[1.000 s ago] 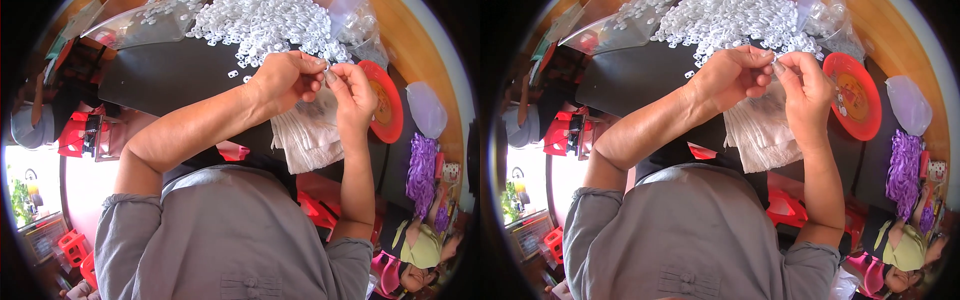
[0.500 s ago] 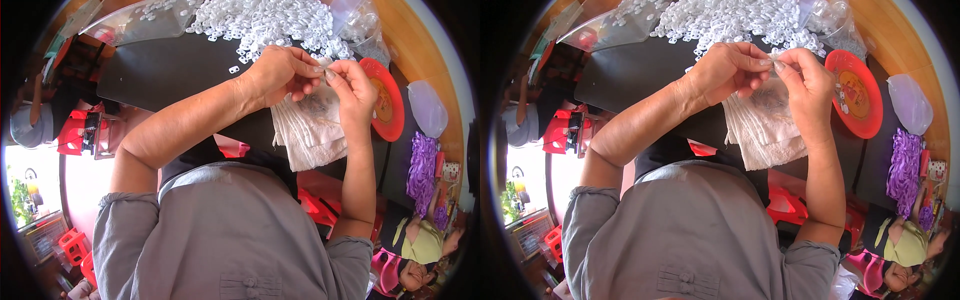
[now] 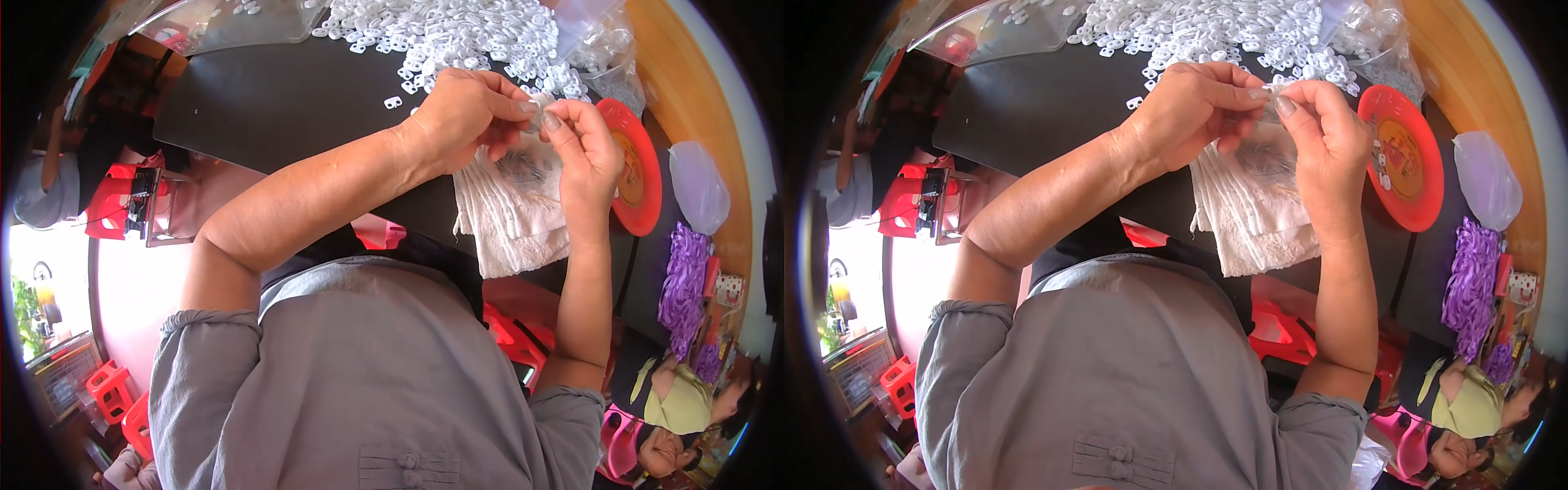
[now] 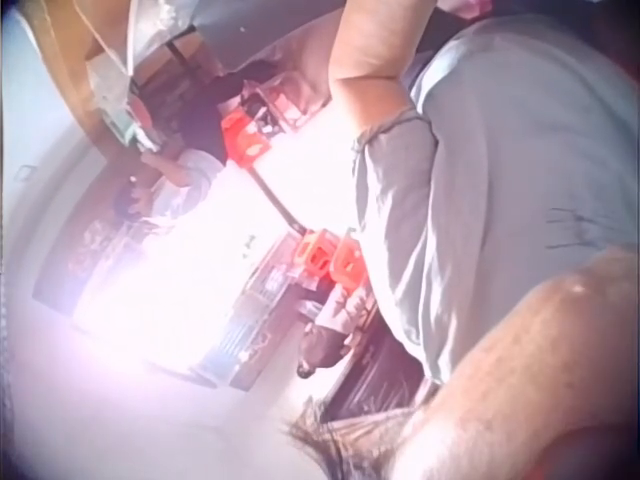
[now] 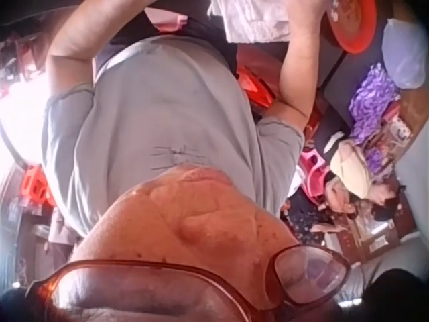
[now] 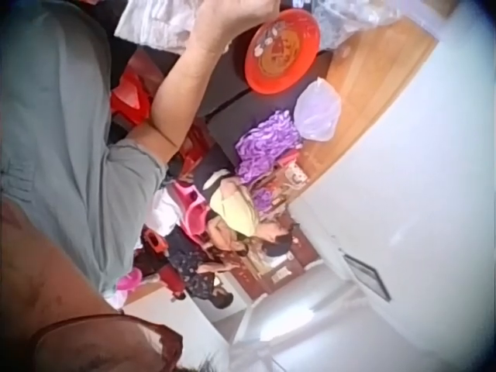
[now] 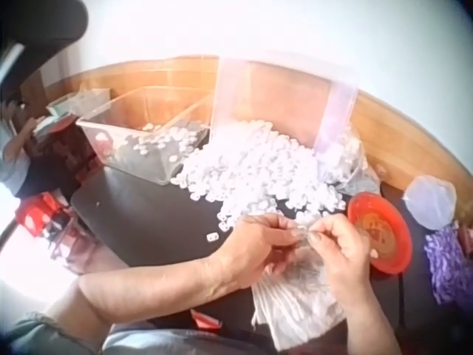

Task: Cleaning small white plastic parts individually using a white cloth.

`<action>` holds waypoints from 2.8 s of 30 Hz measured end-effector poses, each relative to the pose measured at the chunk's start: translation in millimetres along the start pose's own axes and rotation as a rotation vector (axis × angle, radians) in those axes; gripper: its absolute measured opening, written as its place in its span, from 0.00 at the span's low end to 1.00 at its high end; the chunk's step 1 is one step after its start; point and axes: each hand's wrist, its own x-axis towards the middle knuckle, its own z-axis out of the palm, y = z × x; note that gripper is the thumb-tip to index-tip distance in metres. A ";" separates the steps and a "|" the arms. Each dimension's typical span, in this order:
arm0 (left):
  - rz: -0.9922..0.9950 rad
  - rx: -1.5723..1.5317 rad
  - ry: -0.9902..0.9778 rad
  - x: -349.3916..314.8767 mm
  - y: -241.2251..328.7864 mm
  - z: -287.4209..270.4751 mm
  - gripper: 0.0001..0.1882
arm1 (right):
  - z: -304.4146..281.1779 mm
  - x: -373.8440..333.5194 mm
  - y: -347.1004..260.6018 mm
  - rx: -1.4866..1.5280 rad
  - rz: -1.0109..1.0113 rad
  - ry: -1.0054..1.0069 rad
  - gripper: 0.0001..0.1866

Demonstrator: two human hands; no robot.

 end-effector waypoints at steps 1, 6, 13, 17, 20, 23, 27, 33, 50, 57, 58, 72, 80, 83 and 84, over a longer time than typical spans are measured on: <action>0.007 0.023 -0.006 -0.5 0.5 1.0 0.05 | 0.0 0.0 0.4 -0.001 0.001 -0.001 0.04; 0.027 0.078 -0.014 -2.0 0.9 1.7 0.05 | 0.9 0.4 -0.6 -0.022 -0.009 0.013 0.03; 0.029 0.103 -0.008 -3.9 1.5 3.6 0.05 | -1.1 0.2 0.3 -0.026 0.004 0.024 0.03; 0.050 0.191 -0.004 -6.3 1.2 1.1 0.06 | 2.9 1.0 -0.3 -0.052 -0.022 0.015 0.03; 0.077 0.270 0.020 -9.5 2.8 5.5 0.07 | 3.8 0.8 1.7 -0.081 -0.049 0.044 0.02; 0.089 0.338 0.023 -12.0 3.7 6.8 0.07 | 5.9 0.6 2.8 -0.111 -0.079 0.064 0.03; 0.078 0.360 0.034 -13.6 3.4 7.2 0.07 | 8.1 -1.9 -0.3 -0.083 -0.028 0.013 0.03; 0.105 0.345 0.081 -14.5 -1.2 6.4 0.05 | 12.8 -3.5 1.1 0.100 0.079 -0.009 0.03; 0.063 0.215 0.089 -4.1 -3.6 -1.0 0.05 | 4.6 4.0 -3.2 0.159 0.280 -0.029 0.05; 0.064 0.272 0.071 -2.2 -0.6 -1.2 0.06 | 1.9 4.3 4.1 0.027 0.175 -0.034 0.04; 0.073 0.299 0.065 -3.3 0.9 -0.9 0.06 | 2.6 4.3 3.2 0.028 0.174 -0.035 0.04; 0.184 0.558 0.036 -7.4 -4.4 -0.2 0.04 | 5.8 -0.3 0.1 0.020 0.156 -0.043 0.01; 0.289 0.522 0.013 -12.2 -7.1 1.1 0.04 | 11.8 -3.6 -7.9 0.291 0.328 -0.025 0.04; 0.308 0.622 0.026 -9.6 -10.4 -2.2 0.04 | 11.4 -3.1 -4.4 0.275 0.358 -0.048 0.05; 0.314 0.618 0.026 -7.1 -13.4 -3.9 0.04 | 11.5 -2.2 -3.2 0.224 0.381 -0.063 0.06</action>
